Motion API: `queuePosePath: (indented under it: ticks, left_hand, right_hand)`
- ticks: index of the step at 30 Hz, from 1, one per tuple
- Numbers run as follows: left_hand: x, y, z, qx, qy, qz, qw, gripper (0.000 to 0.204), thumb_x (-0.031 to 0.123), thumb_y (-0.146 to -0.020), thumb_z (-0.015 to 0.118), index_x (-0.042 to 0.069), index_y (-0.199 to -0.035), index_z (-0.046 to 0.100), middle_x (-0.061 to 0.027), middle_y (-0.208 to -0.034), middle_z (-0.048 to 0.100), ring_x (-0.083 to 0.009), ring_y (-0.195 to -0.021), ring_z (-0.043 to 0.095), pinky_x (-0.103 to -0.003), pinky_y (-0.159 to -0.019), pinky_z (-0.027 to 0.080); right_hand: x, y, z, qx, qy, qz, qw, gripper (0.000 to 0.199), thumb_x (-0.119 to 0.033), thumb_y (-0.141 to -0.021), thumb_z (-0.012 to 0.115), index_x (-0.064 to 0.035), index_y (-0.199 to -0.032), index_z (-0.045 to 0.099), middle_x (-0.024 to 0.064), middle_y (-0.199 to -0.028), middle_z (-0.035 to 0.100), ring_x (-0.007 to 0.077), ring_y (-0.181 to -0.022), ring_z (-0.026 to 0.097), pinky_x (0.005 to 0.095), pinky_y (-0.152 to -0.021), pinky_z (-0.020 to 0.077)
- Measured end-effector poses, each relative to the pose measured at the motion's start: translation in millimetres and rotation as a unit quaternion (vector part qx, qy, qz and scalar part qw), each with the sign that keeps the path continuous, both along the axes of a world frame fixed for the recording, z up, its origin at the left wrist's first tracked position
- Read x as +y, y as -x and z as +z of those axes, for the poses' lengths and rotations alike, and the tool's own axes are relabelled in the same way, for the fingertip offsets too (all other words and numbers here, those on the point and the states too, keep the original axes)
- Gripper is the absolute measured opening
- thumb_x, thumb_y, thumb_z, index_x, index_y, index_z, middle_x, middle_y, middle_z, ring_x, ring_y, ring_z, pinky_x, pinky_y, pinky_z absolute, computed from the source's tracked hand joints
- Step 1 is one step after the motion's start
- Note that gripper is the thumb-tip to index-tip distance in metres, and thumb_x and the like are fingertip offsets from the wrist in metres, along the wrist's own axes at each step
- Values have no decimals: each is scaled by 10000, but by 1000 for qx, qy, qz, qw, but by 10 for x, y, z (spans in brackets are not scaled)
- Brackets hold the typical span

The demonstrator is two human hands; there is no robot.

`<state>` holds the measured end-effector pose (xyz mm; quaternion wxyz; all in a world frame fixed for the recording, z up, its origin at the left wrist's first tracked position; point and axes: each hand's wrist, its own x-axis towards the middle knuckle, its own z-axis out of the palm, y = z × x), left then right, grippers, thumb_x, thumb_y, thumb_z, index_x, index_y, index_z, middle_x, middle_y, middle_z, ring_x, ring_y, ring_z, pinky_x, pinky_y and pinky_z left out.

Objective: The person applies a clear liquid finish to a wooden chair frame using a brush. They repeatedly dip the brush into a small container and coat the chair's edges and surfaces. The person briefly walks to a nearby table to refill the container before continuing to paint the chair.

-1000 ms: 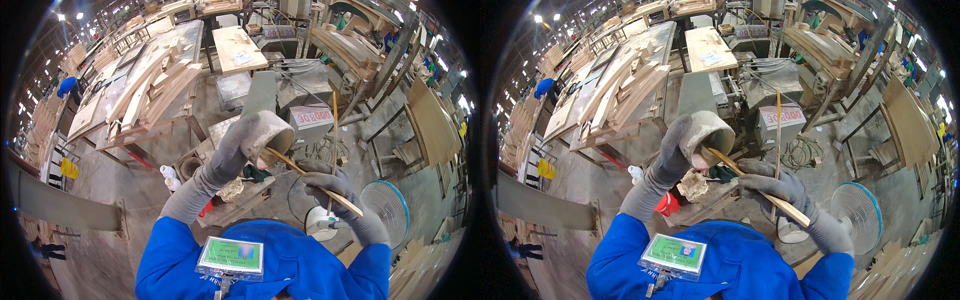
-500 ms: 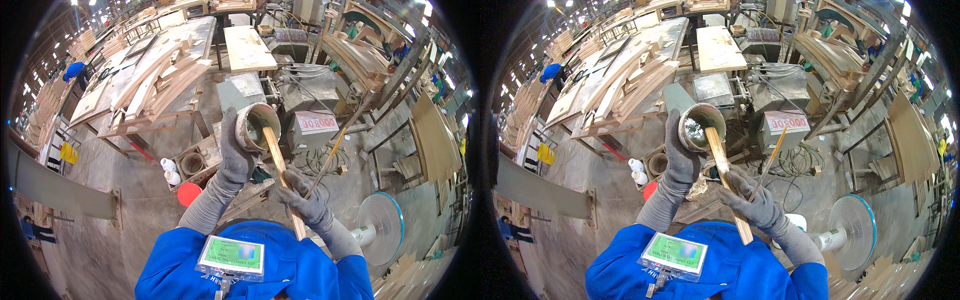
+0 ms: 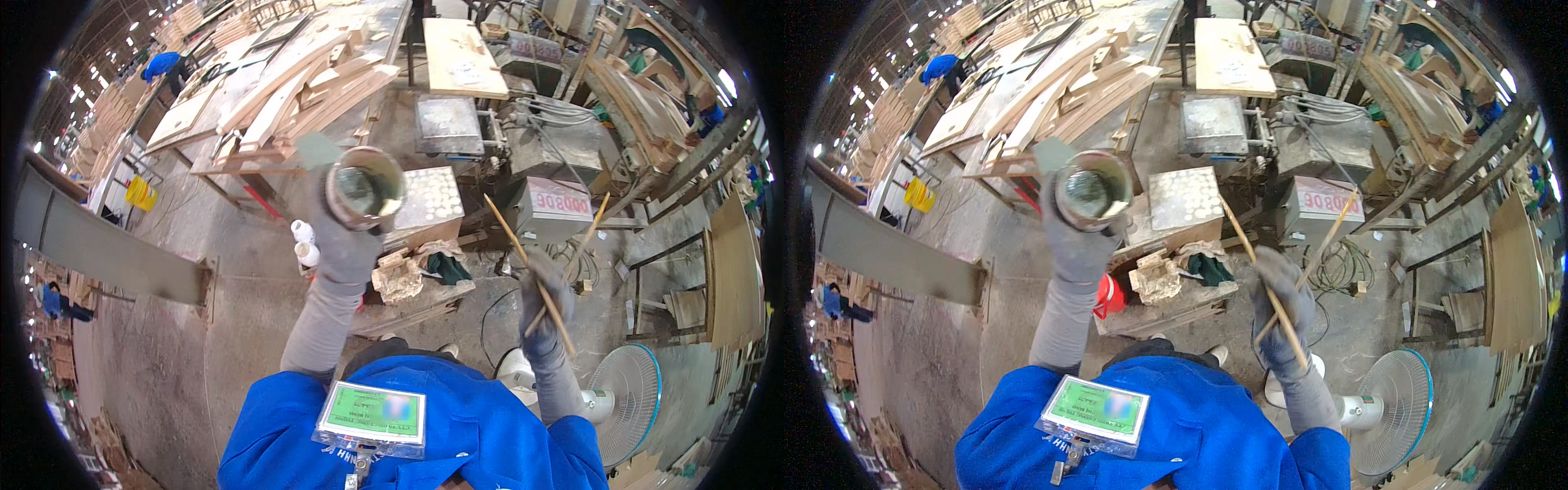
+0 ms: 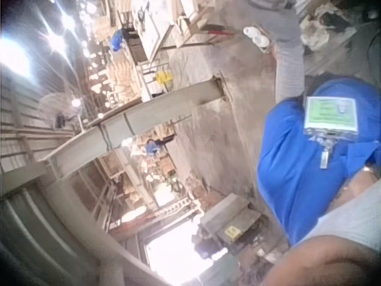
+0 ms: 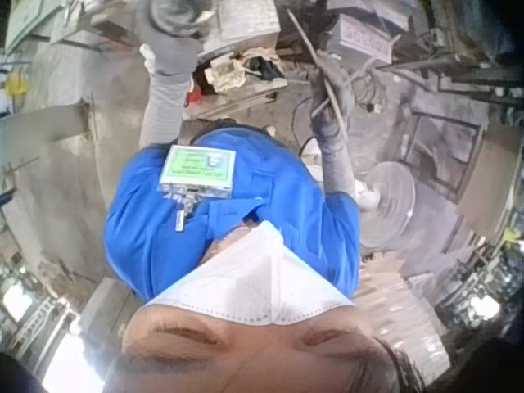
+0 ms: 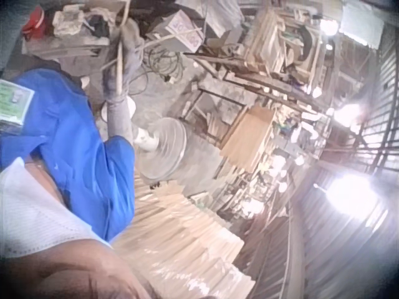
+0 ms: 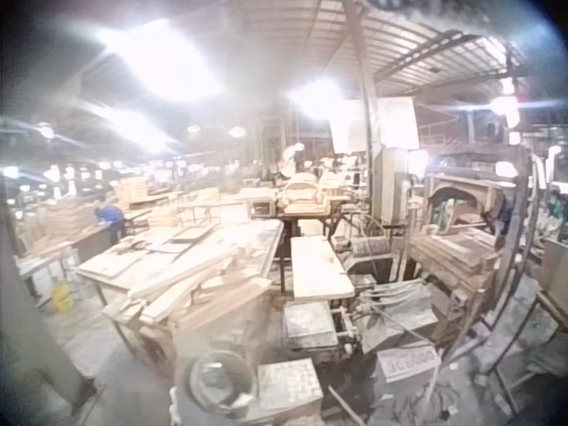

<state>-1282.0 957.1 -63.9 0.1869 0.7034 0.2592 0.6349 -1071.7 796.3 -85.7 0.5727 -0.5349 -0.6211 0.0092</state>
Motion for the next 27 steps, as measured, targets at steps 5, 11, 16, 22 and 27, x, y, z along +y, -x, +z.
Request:
queuePosePath:
  ticks: [5, 11, 16, 22, 27]
  left_hand:
    - [-204, 833, 27, -40, 174, 49, 983, 774, -13, -659, 728, 6, -1291, 283, -143, -1192, 486, -210, -1066, 529, -323, -893, 468]
    - [-542, 1467, -95, 82, 168, 262, 947, 830, 5, -617, 765, 26, -1301, 294, -128, -1215, 465, -213, -1087, 506, -332, -899, 470]
    - [-564, 1995, -312, 244, 155, 339, 895, 888, 4, -592, 778, 50, -1322, 274, -131, -1257, 442, -228, -1100, 500, -350, -906, 475]
    - [-445, 2292, -615, 81, 235, 303, 920, 685, 2, -632, 735, 24, -1226, 394, -125, -1131, 541, -207, -1001, 568, -326, -845, 489]
    - [-2, 2219, -534, 179, 198, 276, 923, 618, -69, -655, 694, 13, -1201, 418, -132, -1105, 557, -209, -944, 593, -310, -778, 520]
  right_hand:
    - [741, 83, -408, 222, 86, 114, 965, 204, -51, -847, 624, 29, -1027, 569, 95, -974, 631, 145, -833, 603, 282, -723, 500]
    - [1716, 429, -1151, -39, 58, 155, 985, 208, -97, -750, 694, -48, -913, 575, 164, -868, 623, 305, -777, 627, 354, -685, 498]
    - [2389, 789, -1993, -332, 284, 190, 879, 453, -79, -801, 518, -115, -1246, 441, 264, -1260, 461, 367, -975, 585, 419, -753, 507]
    - [2931, 980, -2645, -451, 334, 210, 800, 581, -29, -748, 531, -146, -1301, 400, 194, -1402, 335, 326, -1110, 514, 410, -807, 494]
    - [2629, 939, -2372, -343, 265, 174, 884, 441, -114, -836, 482, -170, -1270, 427, 160, -1229, 511, 307, -969, 595, 386, -791, 512]
